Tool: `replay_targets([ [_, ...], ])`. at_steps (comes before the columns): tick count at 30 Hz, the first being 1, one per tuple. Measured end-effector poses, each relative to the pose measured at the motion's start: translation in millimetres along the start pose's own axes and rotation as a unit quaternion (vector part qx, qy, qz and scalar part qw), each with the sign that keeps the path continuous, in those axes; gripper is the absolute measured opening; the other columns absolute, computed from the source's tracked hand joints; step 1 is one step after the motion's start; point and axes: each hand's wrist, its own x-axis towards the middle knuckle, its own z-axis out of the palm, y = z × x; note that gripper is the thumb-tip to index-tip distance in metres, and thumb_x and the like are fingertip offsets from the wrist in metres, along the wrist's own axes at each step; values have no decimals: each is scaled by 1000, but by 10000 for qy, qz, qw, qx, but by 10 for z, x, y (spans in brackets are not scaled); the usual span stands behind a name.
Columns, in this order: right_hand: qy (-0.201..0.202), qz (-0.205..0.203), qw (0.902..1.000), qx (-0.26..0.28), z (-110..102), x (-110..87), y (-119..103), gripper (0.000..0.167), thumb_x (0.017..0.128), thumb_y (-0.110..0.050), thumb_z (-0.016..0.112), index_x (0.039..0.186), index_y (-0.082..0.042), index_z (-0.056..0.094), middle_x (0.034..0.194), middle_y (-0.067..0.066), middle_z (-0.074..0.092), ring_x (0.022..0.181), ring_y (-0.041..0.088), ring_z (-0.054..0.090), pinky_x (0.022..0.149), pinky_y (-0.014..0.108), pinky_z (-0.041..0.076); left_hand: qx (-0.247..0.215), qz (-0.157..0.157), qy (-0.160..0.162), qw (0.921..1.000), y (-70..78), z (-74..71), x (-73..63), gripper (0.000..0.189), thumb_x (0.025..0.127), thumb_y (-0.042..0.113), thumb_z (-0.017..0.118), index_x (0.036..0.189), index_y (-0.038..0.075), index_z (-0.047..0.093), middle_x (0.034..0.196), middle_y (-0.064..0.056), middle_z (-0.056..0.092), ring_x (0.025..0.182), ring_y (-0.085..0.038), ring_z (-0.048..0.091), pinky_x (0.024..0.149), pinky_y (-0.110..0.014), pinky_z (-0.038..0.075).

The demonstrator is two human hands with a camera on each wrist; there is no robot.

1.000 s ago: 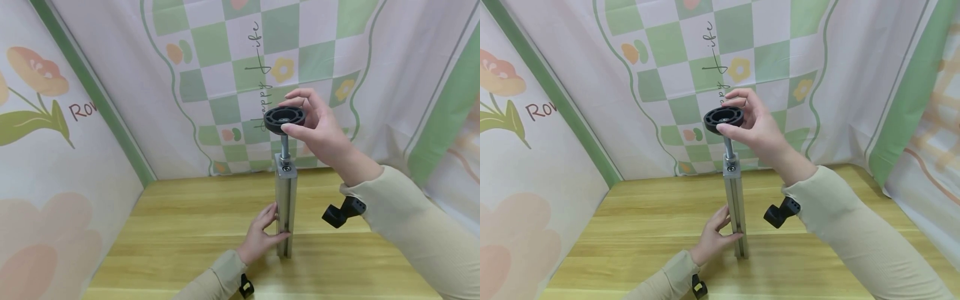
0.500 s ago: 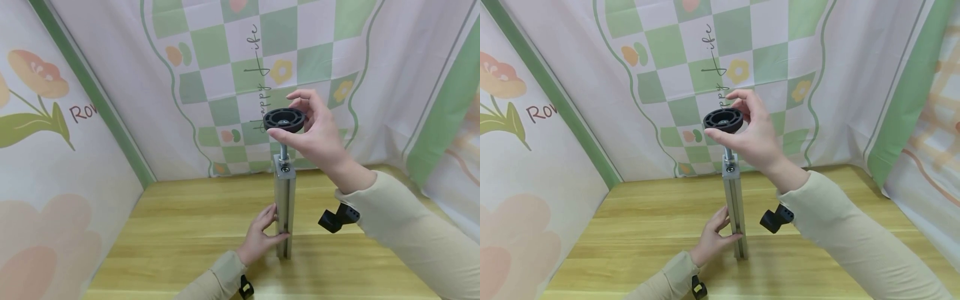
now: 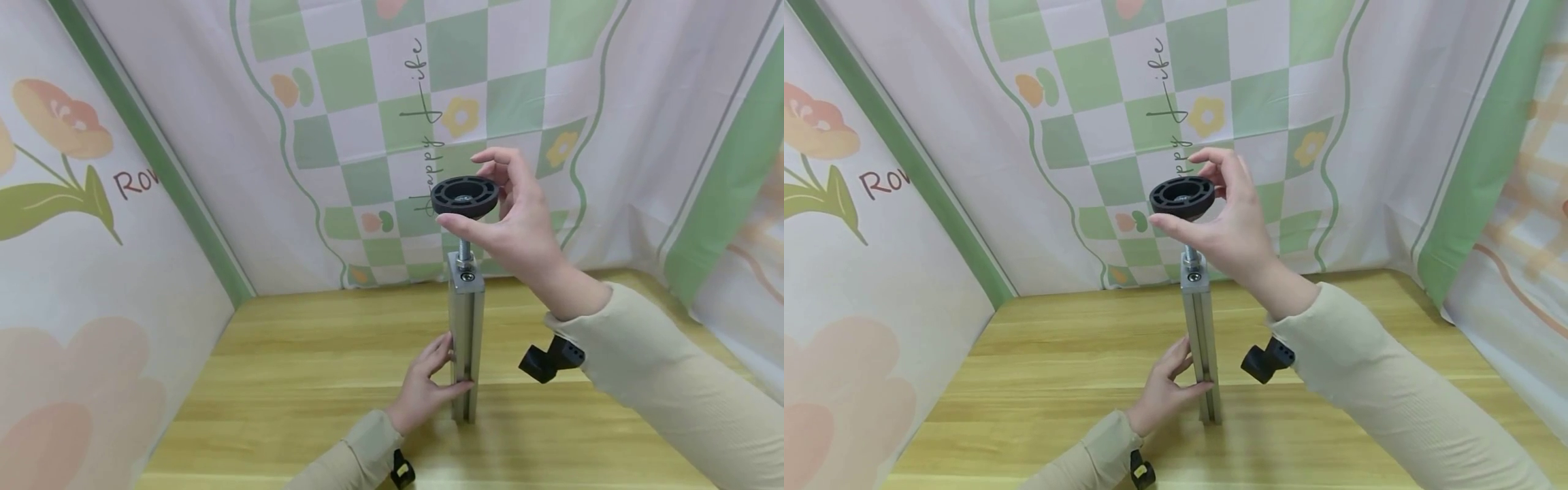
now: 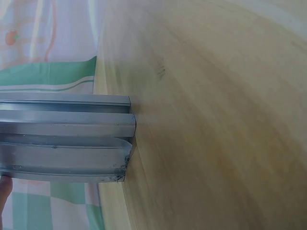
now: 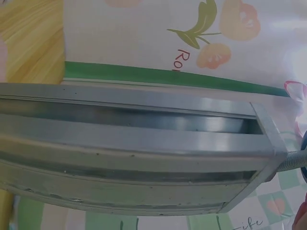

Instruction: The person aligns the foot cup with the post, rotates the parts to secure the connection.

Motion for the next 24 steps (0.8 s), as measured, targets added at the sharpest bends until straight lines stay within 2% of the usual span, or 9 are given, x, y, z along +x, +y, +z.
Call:
replay_targets([
  [2,-152,64,9996,222,-23,2,18,59,74,7,72,124,-8,44,106,-1,48,83,12,49,69,13,46,-1,4,3,10000,-2,2,1,96,75,-3,74,150,23,20,139,-24,42,100,-28,60,102,-34,48],
  [4,-410,181,9956,822,-46,16,42,55,78,4,68,125,-12,43,112,3,48,85,11,52,70,11,49,-5,9,1,10000,-6,3,2,96,75,-3,75,150,22,20,139,-24,42,99,-29,60,102,-34,49],
  [6,-753,279,9829,1655,-70,47,90,52,82,-4,65,127,-11,41,117,6,47,88,12,55,74,12,52,-33,-5,-2,10000,-4,3,4,96,74,-4,75,149,21,21,139,-23,42,99,-30,60,102,-34,49],
  [7,-957,347,9707,2177,-81,72,118,51,83,-8,65,127,-11,40,117,8,48,89,13,57,76,15,54,-43,-15,-8,10000,-2,3,5,95,74,-3,75,149,21,21,139,-23,42,98,-30,60,102,-33,49],
  [9,-1445,443,9378,3126,-98,126,190,48,88,-17,62,128,-9,37,117,10,52,101,18,58,90,22,53,-59,-48,-12,10000,5,1,6,94,75,-3,75,149,20,22,139,-22,42,99,-31,60,102,-33,49],
  [12,-2143,592,8872,4043,-130,197,296,43,93,-28,54,128,-10,38,119,11,56,111,21,55,98,26,47,-14,-60,-12,10000,18,-2,7,94,75,-3,75,149,19,21,139,-23,42,99,-32,61,102,-34,49],
  [18,-2982,867,8055,5047,-157,251,396,37,96,-29,39,129,-10,42,128,15,52,120,25,49,106,28,41,73,-69,-14,9999,32,-3,5,94,74,-2,75,149,15,21,140,-26,40,100,-34,61,101,-35,50],
  [22,-3288,1031,7137,6098,-129,267,419,42,90,-14,38,130,-1,40,130,25,48,123,34,47,112,36,38,136,-107,-34,9998,24,-5,1,93,75,-2,75,149,14,22,140,-25,40,101,-31,61,101,-33,50],
  [24,-3398,1067,6731,6482,-108,270,421,47,85,-9,38,131,2,38,131,28,45,125,37,44,114,39,35,191,-97,-36,9998,42,-8,10,92,74,-4,75,148,11,23,139,-27,41,100,-32,61,100,-34,50],
])
